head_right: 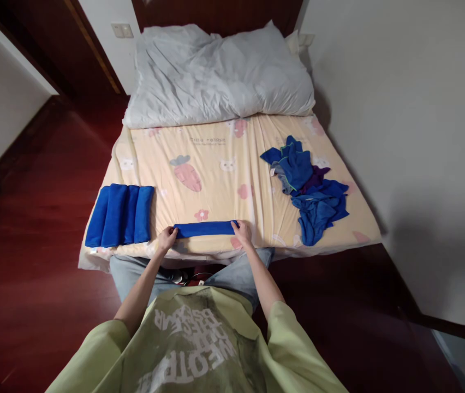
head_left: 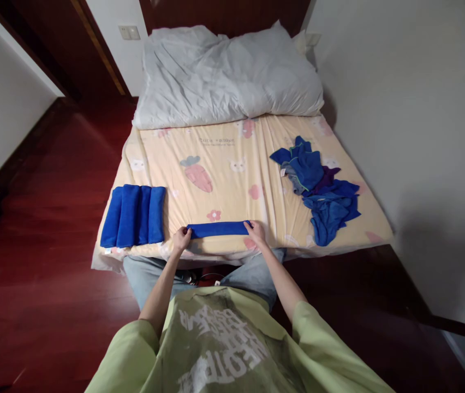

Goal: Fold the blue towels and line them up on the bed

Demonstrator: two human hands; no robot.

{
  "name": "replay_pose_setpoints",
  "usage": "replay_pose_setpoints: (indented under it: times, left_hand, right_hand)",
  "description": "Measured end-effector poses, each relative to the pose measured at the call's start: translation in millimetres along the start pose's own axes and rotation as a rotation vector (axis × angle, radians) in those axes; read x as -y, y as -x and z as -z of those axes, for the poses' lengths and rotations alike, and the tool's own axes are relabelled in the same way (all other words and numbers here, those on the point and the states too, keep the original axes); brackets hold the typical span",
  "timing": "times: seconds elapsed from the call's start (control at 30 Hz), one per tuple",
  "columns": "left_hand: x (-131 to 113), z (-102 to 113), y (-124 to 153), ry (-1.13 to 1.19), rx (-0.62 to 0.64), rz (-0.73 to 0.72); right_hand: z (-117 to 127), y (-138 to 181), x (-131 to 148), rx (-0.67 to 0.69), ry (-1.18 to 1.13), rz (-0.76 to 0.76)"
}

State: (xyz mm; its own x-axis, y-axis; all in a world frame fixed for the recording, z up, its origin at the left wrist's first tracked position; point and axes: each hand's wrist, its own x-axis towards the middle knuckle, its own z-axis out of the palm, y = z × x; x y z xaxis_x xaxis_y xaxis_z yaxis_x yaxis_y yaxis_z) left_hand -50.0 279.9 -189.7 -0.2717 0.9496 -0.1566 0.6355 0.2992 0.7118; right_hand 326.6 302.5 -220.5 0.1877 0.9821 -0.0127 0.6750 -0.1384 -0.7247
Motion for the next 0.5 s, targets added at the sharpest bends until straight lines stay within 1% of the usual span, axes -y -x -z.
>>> replay_pose_setpoints:
  times: [0.1,0.2,0.27,0.3,0.33,0.37,0.43,0.5]
  left_hand:
    - [-1.3,-3.3,1.0,0.003,-0.044,0.01]
    - [-3.5,-7.4,5.6,0.008,-0.098,-0.015]
    - [-5.0,-9.8,9.6,0.006,-0.138,-0.049]
    - [-5.5,-10.6,11.6,0.0,-0.162,-0.075]
    - [-5.7,-11.1,13.5,-0.016,-0.181,-0.121]
    - [-5.7,-11.1,15.1,-0.04,-0.181,-0.195]
    - [-4.9,-9.5,17.4,-0.109,-0.112,-0.405]
    - [-3.8,-6.1,18.5,-0.179,-0.014,-0.595]
  right_hand:
    - [1.5,-0.4,3.8,-0.012,0.012,-0.017]
    - [4.9,3.7,10.1,-0.065,0.052,-0.039]
    - [8.0,8.5,16.0,-0.131,0.103,0.016]
    - [9.7,11.2,19.0,-0.157,0.138,0.08]
    - [11.5,13.9,21.8,-0.164,0.176,0.165]
    - [13.3,16.5,24.0,-0.141,0.212,0.264]
    - [17.6,21.5,25.8,-0.025,0.261,0.447]
    - [23.3,26.5,23.4,0.079,0.26,0.551]
